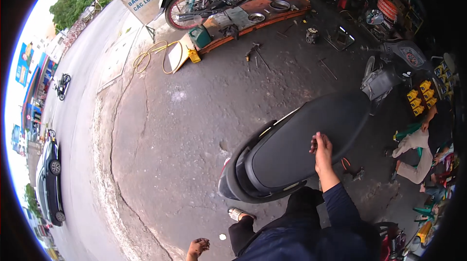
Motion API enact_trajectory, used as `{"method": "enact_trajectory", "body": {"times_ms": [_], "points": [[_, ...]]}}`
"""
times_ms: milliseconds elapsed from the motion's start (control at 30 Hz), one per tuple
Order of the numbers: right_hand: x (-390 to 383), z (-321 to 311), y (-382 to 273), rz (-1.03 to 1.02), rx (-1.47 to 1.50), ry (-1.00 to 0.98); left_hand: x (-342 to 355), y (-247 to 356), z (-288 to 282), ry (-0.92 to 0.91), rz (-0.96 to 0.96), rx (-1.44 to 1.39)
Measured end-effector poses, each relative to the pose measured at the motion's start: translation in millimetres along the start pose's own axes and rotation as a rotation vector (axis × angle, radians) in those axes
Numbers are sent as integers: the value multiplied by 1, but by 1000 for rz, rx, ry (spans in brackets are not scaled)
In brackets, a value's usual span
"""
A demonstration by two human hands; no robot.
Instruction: Cleaning engine parts with solvent and installing components back into the motorcycle engine.
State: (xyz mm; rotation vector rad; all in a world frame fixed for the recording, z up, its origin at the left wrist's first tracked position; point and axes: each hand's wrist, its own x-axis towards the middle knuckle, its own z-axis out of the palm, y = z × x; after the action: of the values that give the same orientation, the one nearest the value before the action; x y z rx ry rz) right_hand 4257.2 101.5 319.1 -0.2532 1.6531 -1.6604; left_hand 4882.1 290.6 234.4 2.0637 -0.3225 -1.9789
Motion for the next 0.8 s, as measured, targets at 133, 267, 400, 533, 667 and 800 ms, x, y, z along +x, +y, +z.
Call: {"method": "enact_trajectory", "body": {"times_ms": [133, 267, 400, 533, 667, 800], "points": [[4, 23, 24, -124, -174, 349, 13, 175, -113, 31, 129, 140], [26, 38, 32, -129, -317, 496, 37, 411, -117, -47, 397, 392], [56, 95, 26, -412, -429, 589, 60, 545, -121, -20, 496, 526], [137, 225, 22, -469, -910, 252, 150, 553, -210, 142, 209, 647], [277, 304, 101, -138, -1111, -193, 268, 534, -258, -50, -398, 883], [474, 425, 222, 83, -1138, -278, 465, 682, -184, -96, -269, 1016]]}}
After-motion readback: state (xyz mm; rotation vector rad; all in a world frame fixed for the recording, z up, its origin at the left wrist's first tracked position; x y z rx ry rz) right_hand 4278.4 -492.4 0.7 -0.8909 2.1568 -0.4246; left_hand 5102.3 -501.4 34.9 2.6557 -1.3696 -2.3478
